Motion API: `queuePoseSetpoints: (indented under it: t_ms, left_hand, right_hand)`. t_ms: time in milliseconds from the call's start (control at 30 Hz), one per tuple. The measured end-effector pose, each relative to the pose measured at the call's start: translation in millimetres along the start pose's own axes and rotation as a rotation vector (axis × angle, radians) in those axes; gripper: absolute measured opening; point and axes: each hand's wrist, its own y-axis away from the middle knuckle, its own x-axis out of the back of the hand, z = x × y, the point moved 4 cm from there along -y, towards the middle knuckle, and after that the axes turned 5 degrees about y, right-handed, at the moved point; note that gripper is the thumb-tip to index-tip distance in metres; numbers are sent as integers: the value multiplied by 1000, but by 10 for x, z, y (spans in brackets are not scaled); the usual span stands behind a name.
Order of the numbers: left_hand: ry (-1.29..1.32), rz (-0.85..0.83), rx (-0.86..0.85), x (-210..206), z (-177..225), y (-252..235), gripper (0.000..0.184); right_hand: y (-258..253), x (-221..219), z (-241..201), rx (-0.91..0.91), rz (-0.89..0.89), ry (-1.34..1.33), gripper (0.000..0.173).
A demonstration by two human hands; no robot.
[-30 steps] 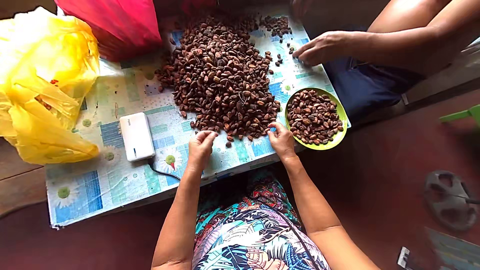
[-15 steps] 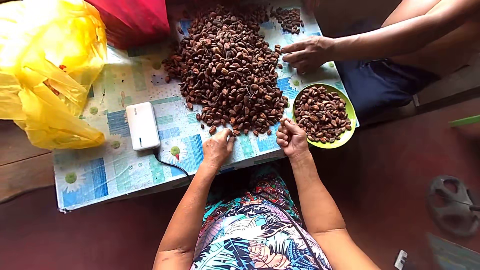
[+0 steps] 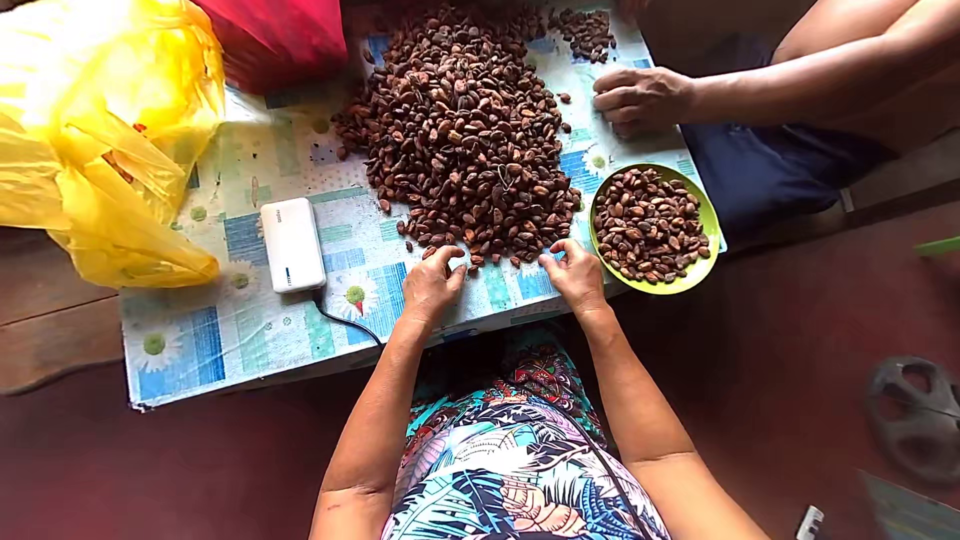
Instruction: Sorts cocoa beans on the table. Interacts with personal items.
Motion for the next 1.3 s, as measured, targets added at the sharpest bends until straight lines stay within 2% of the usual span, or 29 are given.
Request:
queuePoseSetpoints:
  t_ms: [67, 233, 367, 433, 467, 533, 567, 633, 667, 733, 800, 867, 933, 967, 1033, 1133, 1200, 1267, 1300]
  left_hand:
    - [-74, -13, -34, -27, 99, 8, 28]
    - [-189, -69, -92, -119, 211, -15, 28]
    - [-179, -142, -59, -117, 238, -54, 32]
    - [-166, -147, -63, -126, 255, -61, 33]
    - [-164, -150, -63, -142, 264, -61, 32]
    - [-178, -140, -64, -198, 285, -51, 29]
    - [-190, -138, -55, -227, 300, -46, 27]
    - [-204, -122, -52, -269, 315, -36, 26]
    - [-201, -119, -54, -276, 316, -34, 27]
    - [-174, -133, -52, -257, 318, -42, 30]
    - [-129, -164, -50, -234, 308, -52, 32]
    - [-110, -153, -80, -246, 307, -52, 31]
    - [-130, -111, -114, -299, 330, -32, 27]
    - [-154, -83, -125, -332, 345, -20, 25]
    - [-181, -29, -139, -378, 371, 3, 22]
    - [-102, 19, -127, -345, 362, 14, 22]
    - [175, 26, -46, -222, 267, 6, 23]
    - [811, 21, 128, -74, 130, 27, 17]
    - [1139, -13, 198, 4, 60, 46, 22]
  right_hand:
    - [2, 3, -84, -50, -75, 92, 38]
    - [-14, -9, -112, -20, -105, 157, 29]
    - [-24, -18, -5, 23, -90, 44, 29]
    - [-39, -44, 92, 29, -41, -294, 18]
    - [-41, -83, 124, -14, -63, -612, 6]
    - [0, -138, 96, -137, -277, -1351, 23]
    - [13, -172, 90, -162, -412, -1632, 29]
    - [40, -238, 70, -196, -580, -1939, 29]
    - [47, -261, 69, -216, -585, -1965, 30]
    - [40, -252, 64, -252, -468, -1761, 33]
    - [22, -200, 30, -213, -294, -1292, 27]
    - [-7, -170, -33, -45, -85, -713, 14]
    - [58, -165, -133, 181, -1, -285, 17]
    - [131, -186, -187, 261, 23, -135, 18]
    - [206, -228, -283, 307, 48, 79, 23]
    - [169, -287, -344, 315, 117, 174, 20]
    - [141, -337, -328, 365, 158, 167, 19]
    - [122, -341, -307, 392, 120, 162, 21]
    - [103, -346, -300, 387, 93, 166, 22]
